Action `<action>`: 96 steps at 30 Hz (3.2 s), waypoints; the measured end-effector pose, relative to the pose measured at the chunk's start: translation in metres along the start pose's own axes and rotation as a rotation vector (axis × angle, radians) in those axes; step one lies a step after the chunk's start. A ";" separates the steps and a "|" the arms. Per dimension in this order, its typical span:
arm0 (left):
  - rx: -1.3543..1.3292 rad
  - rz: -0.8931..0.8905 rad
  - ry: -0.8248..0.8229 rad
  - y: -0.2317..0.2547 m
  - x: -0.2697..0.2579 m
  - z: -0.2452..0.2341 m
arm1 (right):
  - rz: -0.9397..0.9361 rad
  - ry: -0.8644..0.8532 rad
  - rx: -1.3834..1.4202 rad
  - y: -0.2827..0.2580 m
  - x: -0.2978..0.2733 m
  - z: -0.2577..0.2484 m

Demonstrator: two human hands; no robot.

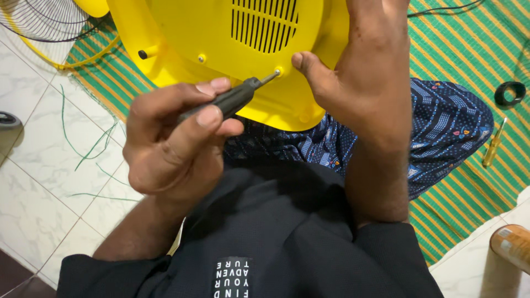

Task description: The person uses a screwdriver to tighten screws on the back cover of a yellow electric fan. The fan motor and other disassembled parts are visible on the floor nearby.

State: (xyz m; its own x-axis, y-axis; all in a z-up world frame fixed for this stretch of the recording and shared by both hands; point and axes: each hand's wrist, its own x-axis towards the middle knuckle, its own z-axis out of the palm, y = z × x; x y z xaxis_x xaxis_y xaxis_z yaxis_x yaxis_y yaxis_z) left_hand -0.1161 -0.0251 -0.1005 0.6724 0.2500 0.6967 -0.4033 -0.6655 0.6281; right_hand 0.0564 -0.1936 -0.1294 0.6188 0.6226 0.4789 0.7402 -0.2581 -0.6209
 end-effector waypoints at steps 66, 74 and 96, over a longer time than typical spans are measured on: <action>-0.105 0.252 -0.347 0.000 0.056 -0.024 | 0.150 -0.030 0.001 -0.008 0.003 -0.001; 0.023 -0.046 -0.219 0.002 0.033 -0.025 | 0.104 -0.003 0.007 -0.013 0.010 0.002; -0.100 0.319 -0.636 -0.009 0.069 -0.034 | 0.191 0.006 0.051 -0.030 0.023 -0.008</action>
State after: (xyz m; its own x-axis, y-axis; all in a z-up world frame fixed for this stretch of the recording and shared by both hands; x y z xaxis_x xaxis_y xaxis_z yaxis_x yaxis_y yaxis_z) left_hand -0.0868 0.0220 -0.0469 0.7316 -0.4243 0.5336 -0.6747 -0.5628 0.4776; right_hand 0.0503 -0.1768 -0.0946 0.7483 0.5614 0.3534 0.5954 -0.3334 -0.7310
